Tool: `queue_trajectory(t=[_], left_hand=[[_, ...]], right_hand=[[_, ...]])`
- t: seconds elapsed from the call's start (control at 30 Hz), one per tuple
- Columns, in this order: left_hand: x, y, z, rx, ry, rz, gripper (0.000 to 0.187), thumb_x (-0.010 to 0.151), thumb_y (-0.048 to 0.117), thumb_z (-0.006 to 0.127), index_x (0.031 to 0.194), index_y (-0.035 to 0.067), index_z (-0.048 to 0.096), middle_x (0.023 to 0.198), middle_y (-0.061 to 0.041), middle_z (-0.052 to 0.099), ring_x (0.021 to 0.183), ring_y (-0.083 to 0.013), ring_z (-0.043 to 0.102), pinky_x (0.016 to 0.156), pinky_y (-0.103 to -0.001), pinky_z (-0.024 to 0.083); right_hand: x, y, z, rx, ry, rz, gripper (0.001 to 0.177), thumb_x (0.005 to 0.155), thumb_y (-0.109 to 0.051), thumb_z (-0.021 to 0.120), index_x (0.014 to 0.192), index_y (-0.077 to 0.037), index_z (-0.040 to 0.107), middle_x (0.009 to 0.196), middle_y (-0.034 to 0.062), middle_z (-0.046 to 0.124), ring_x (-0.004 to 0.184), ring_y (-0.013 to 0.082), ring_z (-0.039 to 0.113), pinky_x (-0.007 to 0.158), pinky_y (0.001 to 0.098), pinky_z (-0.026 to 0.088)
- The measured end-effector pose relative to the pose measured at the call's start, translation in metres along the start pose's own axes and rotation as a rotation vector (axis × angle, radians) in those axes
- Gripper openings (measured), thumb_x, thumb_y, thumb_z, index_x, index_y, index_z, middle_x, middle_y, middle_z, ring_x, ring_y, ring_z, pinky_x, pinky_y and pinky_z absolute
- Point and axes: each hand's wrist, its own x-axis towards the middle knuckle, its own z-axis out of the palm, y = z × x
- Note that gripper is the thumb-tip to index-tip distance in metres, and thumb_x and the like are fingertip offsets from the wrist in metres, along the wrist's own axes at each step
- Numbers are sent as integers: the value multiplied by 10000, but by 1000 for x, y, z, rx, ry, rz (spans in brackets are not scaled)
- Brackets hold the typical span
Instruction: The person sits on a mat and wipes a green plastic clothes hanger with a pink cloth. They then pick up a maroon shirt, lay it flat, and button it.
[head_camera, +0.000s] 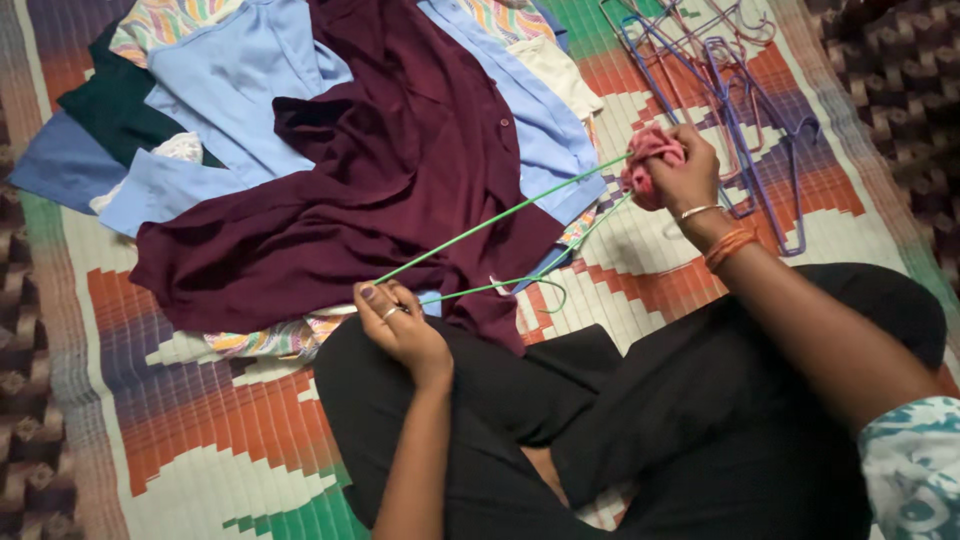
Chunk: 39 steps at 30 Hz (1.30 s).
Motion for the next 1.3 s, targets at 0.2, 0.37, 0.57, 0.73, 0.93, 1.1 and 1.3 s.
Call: queue_trajectory(t=[0.2,0.37,0.57,0.73,0.93,1.1,1.3], left_hand=[[7,0,-5,-1,32,17,384,1160,353,379,856,119,350,662,33,325,552,-58,288,494,-244,221],[0,-1,0,69,27,-1,377,1142,368,363,863,115,380,654,32,358,536,-45,309,480,-230,239],[1,-2,-1,56,46,30,354,1135,381,387,901,115,388,708,37,351,571,-47,321,500,-230,241],[2,-2,-2,99,-4,51,387,1155,366,352,853,125,362,662,40,337,556,-43,303,501,-228,257],[6,-1,-4,65,26,19,399,1147,376,359,831,132,357,623,44,334,528,-53,308,478,-236,256],[-1,-3,2,92,7,-16,370,1146,371,349,874,123,393,651,44,346,552,-39,311,499,-227,269],[0,-6,2,73,-2,17,382,1149,387,365,882,114,375,693,25,372,569,-48,341,506,-228,274]], right_hand=[[4,44,21,632,-328,450,88,1015,-50,577,1062,-6,636,885,112,694,754,231,688,699,368,577],[-3,10,0,-408,-474,76,132,965,-139,621,1041,-32,612,805,155,702,743,331,690,676,452,551],[-3,-18,1,-660,-505,-71,229,910,-236,697,1024,-54,616,728,186,694,730,407,687,668,510,533],[-9,75,19,-108,-345,208,199,933,-162,642,1073,-86,762,934,168,751,843,333,720,728,410,580],[-4,109,16,717,-646,976,219,982,-257,628,1026,-73,739,916,137,742,668,212,681,557,341,516],[1,11,1,-648,-605,217,182,963,-208,667,979,-47,750,822,249,744,735,316,713,682,383,537],[8,-50,-13,-378,-370,333,257,1024,-261,638,983,-9,669,778,214,742,674,267,734,624,365,557]])
